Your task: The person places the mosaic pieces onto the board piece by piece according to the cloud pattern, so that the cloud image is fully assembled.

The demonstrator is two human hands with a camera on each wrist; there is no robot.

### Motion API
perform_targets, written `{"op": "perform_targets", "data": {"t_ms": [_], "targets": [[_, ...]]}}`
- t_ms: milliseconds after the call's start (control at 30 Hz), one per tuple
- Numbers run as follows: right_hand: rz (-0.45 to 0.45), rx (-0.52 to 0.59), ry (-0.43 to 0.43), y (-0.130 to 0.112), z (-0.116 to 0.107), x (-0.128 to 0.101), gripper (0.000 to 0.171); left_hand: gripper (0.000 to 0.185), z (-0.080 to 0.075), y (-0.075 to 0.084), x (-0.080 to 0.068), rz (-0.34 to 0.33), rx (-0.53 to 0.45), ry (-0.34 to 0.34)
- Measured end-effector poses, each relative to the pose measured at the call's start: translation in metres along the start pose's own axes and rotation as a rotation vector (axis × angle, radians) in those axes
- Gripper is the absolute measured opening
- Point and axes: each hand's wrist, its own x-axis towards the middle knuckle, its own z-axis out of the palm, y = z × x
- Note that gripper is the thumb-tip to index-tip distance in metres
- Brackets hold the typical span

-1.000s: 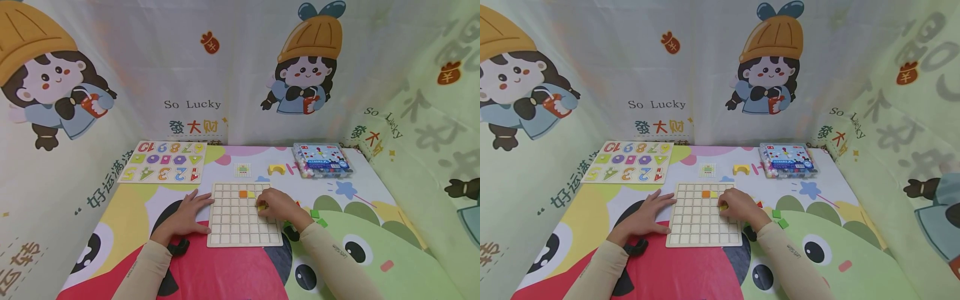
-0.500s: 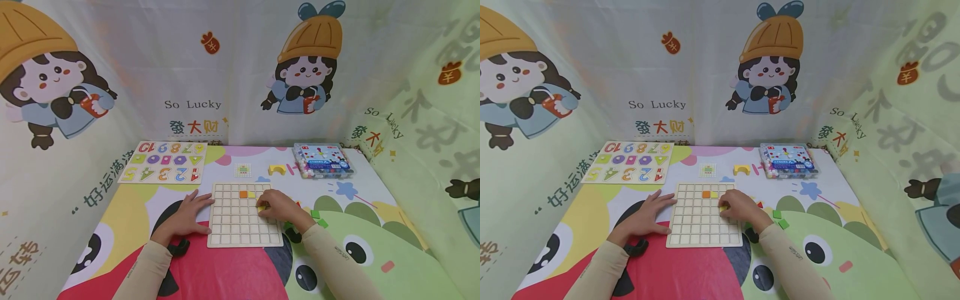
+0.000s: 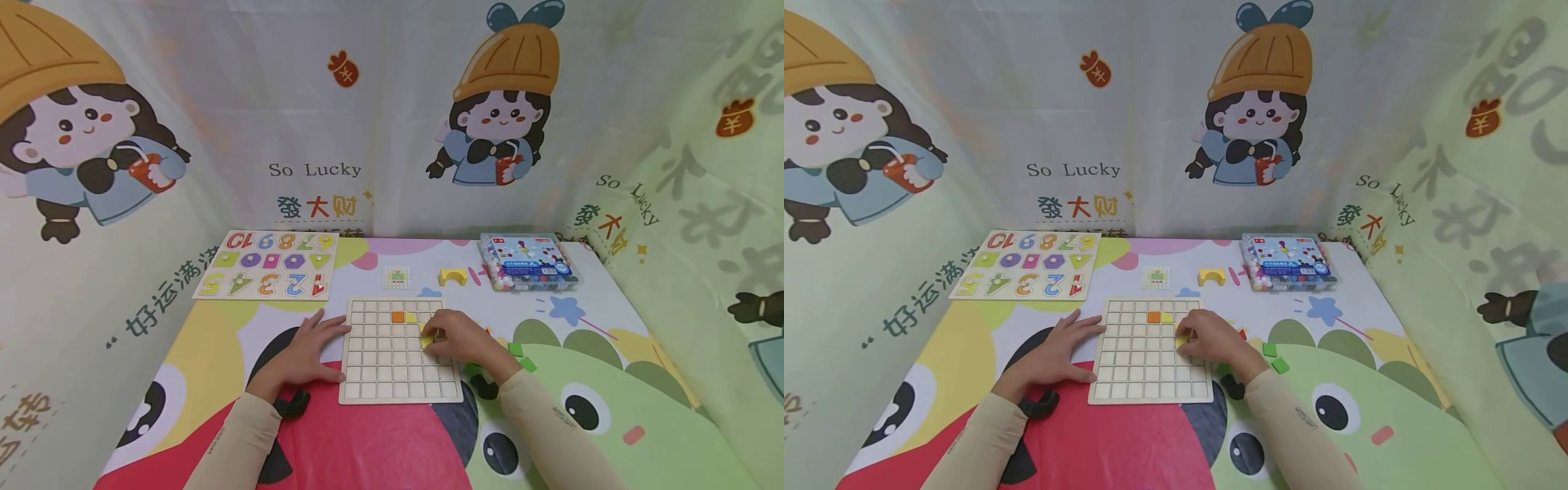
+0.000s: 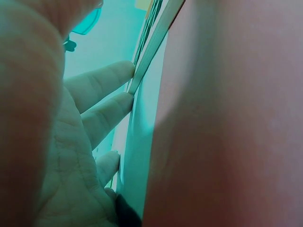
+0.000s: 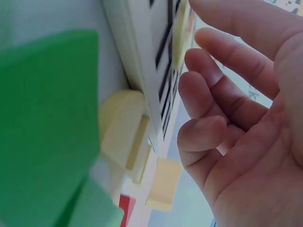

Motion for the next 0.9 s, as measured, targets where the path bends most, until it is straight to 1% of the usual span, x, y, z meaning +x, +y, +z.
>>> {"op": "perform_targets", "data": {"t_ms": [167, 300, 433, 600, 767, 900], "targets": [[0.024, 0.081, 0.046, 0.005, -0.008, -0.013, 0.022, 0.097, 0.000, 0.000, 0.000, 0.003, -0.002, 0.001], [0.038, 0.102, 0.096, 0.009, -0.016, -0.025, 0.023, 0.097, 0.001, 0.000, 0.000, 0.001, 0.000, 0.001], [0.030, 0.100, 0.151, 0.015, -0.022, -0.035, 0.023, 0.097, 0.002, -0.002, 0.000, -0.003, 0.001, 0.001], [0.035, 0.106, 0.210, 0.027, -0.024, -0.045, 0.023, 0.097, 0.003, -0.004, 0.001, 0.001, 0.000, -0.005], [0.081, 0.094, 0.243, 0.034, -0.023, -0.046, 0.023, 0.098, 0.002, -0.004, 0.001, -0.006, 0.000, -0.006], [0.131, 0.039, 0.302, 0.040, -0.020, -0.041, 0.020, 0.099, 0.002, -0.004, 0.002, -0.007, -0.003, -0.005]]}}
